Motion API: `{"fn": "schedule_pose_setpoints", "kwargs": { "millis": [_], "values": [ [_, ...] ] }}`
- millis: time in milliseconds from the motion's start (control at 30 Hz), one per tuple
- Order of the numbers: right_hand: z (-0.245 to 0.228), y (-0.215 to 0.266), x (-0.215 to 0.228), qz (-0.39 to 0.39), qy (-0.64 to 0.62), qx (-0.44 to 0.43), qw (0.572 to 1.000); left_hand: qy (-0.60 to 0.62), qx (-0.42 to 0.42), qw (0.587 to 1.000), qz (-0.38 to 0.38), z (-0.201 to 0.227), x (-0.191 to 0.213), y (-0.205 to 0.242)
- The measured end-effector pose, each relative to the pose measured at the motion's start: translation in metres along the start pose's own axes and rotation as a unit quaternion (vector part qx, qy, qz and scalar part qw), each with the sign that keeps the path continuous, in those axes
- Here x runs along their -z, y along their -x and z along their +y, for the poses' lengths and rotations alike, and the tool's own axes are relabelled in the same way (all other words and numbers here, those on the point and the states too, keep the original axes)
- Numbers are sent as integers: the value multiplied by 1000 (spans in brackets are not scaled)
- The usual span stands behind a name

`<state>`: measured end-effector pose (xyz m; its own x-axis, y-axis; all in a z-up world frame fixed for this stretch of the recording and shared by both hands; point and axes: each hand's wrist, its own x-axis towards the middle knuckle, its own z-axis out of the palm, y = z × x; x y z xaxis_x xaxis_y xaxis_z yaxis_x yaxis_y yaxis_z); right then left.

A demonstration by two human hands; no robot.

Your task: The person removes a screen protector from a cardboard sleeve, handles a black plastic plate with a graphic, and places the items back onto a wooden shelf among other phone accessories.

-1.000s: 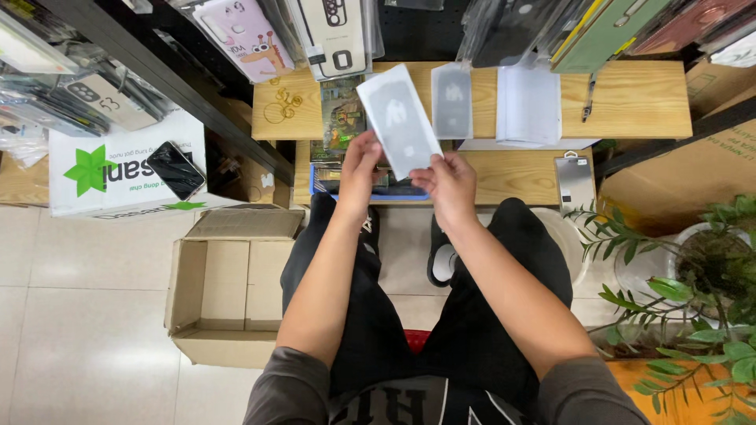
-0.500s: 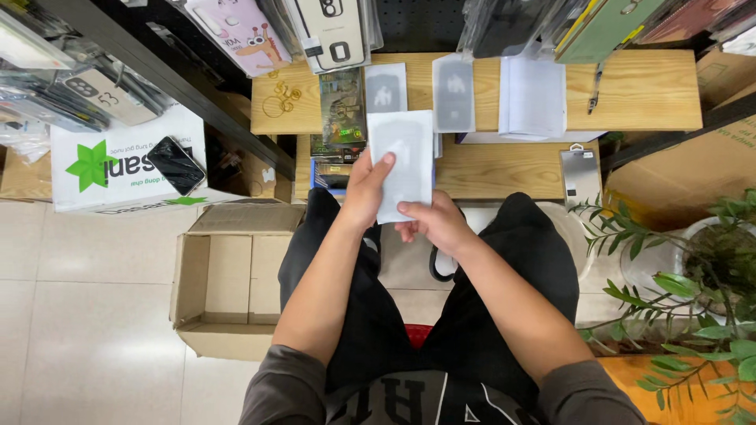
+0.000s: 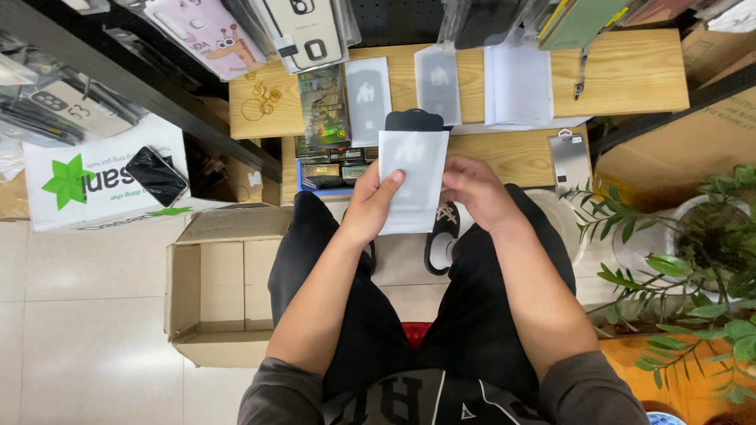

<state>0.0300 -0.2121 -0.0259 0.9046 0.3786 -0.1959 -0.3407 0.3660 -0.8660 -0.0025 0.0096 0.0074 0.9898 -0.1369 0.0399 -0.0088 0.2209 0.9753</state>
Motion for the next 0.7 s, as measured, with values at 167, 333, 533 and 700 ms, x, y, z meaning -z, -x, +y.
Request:
{"fn": "schedule_pose_setpoints", "kwargs": {
  "millis": [167, 333, 533, 700],
  "values": [
    [-16, -4, -7, 74, -49, 130, 988, -50, -12, 998, -22, -17, -9, 3],
    [-20, 2, -33, 88, 140, 240, 957, -258, -175, 950, -11, 22, -41, 6],
    [-19, -1, -22, 73, 115, 238, 962, -357, -142, 921, -55, 19, -42, 11],
    [-17, -2, -23, 62, 75, 252, 963, -438, -141, 886, -59, 14, -37, 11]
  ]
}}
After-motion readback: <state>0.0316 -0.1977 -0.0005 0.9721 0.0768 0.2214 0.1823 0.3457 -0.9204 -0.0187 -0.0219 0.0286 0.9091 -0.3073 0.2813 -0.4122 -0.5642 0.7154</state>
